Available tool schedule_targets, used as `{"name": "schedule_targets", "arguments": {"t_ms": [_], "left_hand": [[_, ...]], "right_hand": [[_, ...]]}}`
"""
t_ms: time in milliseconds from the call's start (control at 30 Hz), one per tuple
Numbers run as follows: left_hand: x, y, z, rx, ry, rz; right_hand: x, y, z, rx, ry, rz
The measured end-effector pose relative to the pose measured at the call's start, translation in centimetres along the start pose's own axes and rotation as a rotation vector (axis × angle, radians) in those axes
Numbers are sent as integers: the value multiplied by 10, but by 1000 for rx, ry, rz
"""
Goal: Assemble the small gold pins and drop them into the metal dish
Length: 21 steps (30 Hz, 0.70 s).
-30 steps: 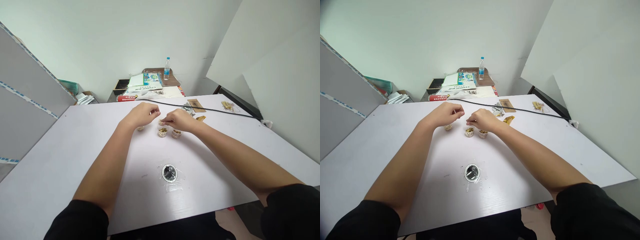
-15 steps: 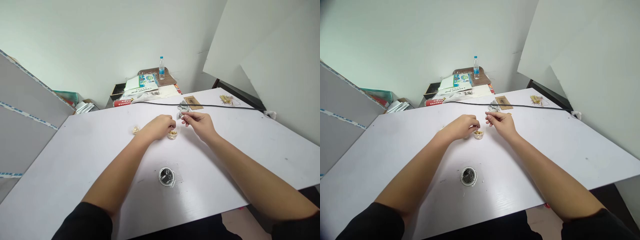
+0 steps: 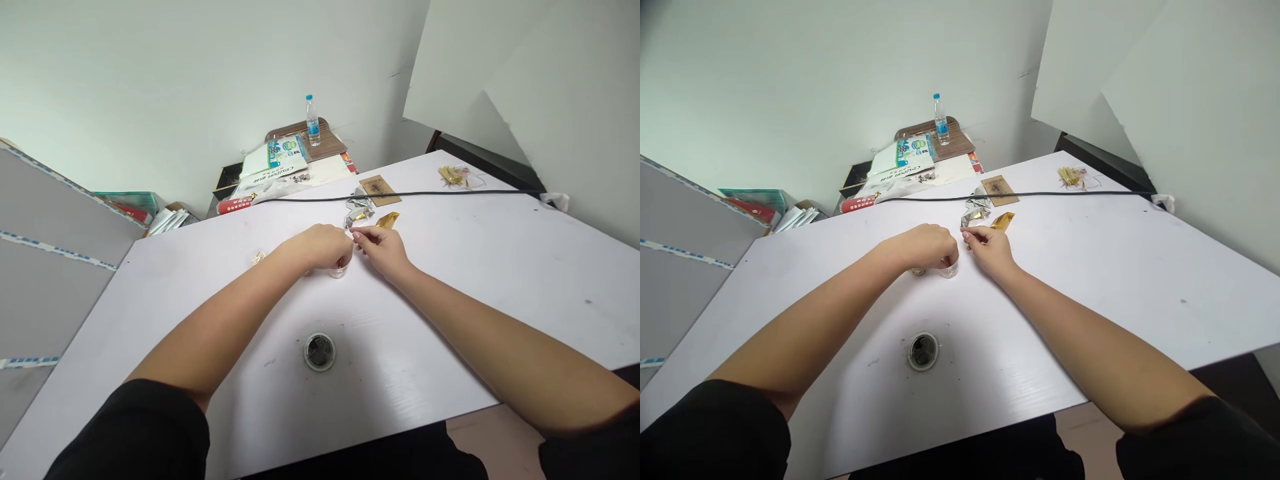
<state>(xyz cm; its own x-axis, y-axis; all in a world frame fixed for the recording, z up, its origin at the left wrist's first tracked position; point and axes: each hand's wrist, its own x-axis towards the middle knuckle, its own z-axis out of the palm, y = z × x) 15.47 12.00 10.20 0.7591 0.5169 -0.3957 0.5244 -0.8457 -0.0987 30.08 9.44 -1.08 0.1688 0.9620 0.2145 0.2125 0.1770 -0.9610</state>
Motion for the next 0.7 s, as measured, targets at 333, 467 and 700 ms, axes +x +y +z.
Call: {"name": "schedule_targets", "arguments": {"t_ms": [333,467,700], "left_hand": [[8,-2,9,26,63,100],[7,-9,10,14,59,135],[-1,-18,10,-63,125,114]], "right_hand": [[1,-1,-2,17,-27,8],[1,-2,-1,24,-33,6],[2,1,-1,46,-39,-6]]}}
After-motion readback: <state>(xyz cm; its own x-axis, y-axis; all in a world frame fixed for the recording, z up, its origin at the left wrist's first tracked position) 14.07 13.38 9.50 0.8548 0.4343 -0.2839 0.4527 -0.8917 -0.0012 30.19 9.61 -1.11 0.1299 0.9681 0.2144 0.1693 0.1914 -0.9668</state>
